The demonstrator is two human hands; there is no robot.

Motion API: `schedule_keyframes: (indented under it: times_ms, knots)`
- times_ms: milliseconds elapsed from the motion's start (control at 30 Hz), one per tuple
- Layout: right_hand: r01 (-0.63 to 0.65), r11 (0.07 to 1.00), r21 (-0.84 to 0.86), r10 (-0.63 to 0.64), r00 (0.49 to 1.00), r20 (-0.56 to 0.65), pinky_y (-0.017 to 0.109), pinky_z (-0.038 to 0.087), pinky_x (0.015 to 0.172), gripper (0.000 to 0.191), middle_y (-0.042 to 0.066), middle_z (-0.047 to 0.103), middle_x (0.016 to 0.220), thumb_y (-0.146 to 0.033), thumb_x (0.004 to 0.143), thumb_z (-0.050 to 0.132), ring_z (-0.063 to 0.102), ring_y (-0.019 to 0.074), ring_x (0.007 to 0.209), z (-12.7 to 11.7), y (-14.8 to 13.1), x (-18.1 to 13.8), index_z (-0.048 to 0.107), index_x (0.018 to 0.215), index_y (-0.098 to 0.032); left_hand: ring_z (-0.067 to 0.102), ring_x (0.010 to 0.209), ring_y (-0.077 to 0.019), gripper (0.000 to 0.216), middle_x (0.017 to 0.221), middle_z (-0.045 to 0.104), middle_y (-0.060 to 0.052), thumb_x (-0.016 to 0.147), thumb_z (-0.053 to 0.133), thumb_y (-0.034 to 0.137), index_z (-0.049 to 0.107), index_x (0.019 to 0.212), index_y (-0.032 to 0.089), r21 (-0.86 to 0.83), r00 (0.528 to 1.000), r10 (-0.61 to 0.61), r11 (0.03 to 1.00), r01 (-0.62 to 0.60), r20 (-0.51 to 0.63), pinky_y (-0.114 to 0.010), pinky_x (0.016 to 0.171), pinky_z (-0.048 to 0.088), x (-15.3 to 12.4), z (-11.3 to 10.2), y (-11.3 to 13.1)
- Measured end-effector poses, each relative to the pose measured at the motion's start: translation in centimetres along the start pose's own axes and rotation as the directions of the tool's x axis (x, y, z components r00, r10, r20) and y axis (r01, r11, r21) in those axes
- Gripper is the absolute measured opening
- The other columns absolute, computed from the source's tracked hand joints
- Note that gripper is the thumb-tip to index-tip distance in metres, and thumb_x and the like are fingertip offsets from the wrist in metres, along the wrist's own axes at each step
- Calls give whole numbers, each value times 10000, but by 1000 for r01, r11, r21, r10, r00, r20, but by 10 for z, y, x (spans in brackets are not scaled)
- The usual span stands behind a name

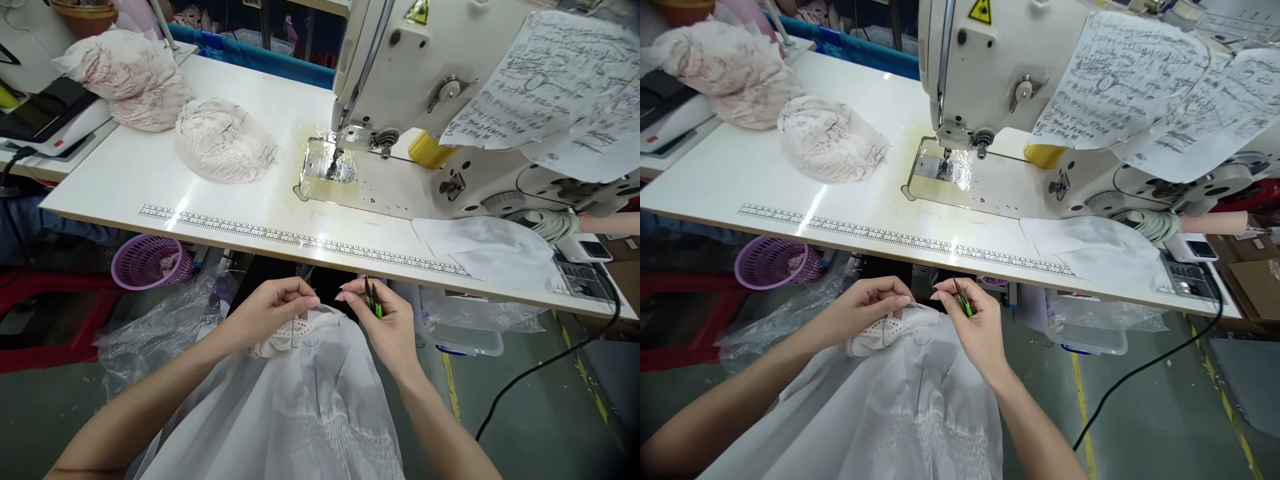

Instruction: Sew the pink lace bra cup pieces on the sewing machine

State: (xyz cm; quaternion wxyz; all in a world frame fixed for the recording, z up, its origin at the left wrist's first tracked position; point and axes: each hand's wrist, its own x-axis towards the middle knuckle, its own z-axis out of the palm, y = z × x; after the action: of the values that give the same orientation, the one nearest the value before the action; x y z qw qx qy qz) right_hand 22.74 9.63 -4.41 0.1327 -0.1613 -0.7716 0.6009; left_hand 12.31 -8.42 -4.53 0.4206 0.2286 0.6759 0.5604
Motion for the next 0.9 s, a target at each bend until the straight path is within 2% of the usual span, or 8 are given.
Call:
schedule_keyframes:
  times_ms: [67,133,233,300,500,767,867,900]
  knots:
    - [24,1000,-17,-24,1000,5,239,495,695,62,4,681,810,-262,890,615,637,135,765,0,-2,-1,673,896,-242,399,542,-69,295,681,563,22,887,603,463,638,865,171,-47,999,-47,998,47,4,-192,483,274,-1,-3,-5]
    - [69,997,-34,-68,997,24,230,453,612,53,9,658,842,-249,887,619,581,112,684,3,-3,-4,670,899,-242,369,514,-63,299,682,571,20,886,605,469,639,882,172,-72,998,-67,995,66,-8,-194,467,257,-1,-4,-8]
    - [117,993,-3,-116,984,139,229,347,477,70,15,614,921,-233,852,659,383,52,503,10,-2,-9,661,922,-233,397,527,-64,275,693,579,19,895,605,450,641,892,177,-100,998,-46,994,42,-32,-190,478,278,-2,-4,-10]
    - [111,994,-5,-107,970,217,229,319,454,98,20,599,944,-220,836,673,336,41,485,15,0,-12,665,932,-230,465,578,-73,252,702,585,18,901,606,428,642,889,180,-116,999,-13,993,7,-47,-183,519,327,-2,-5,-11]
    - [122,987,-106,-91,962,257,241,403,550,79,32,612,940,-224,864,641,509,99,643,24,7,-12,694,919,-240,560,666,-90,205,731,618,11,912,600,375,633,889,174,-153,998,32,987,-39,-49,-187,615,410,-3,-6,-8]
    - [143,980,-140,-106,964,243,261,450,661,102,35,600,908,-232,938,544,571,137,789,18,4,-8,599,854,-212,550,661,-87,195,739,638,5,940,560,335,634,872,168,-137,993,75,987,-87,-88,-190,612,407,-3,-4,-2]
    - [244,961,-134,-202,942,270,270,481,683,69,45,605,941,-188,918,565,591,149,825,18,3,-8,618,936,-228,555,652,-89,185,723,638,6,938,565,331,624,883,165,-145,993,73,986,-85,-88,-192,602,402,-4,-5,-3]
    - [305,943,-135,-256,922,290,276,494,698,120,51,608,959,-158,904,573,600,154,841,18,4,-9,622,983,-233,558,650,-91,182,715,636,7,936,568,329,619,882,163,-150,993,75,985,-88,-88,-193,600,401,-4,-5,-3]
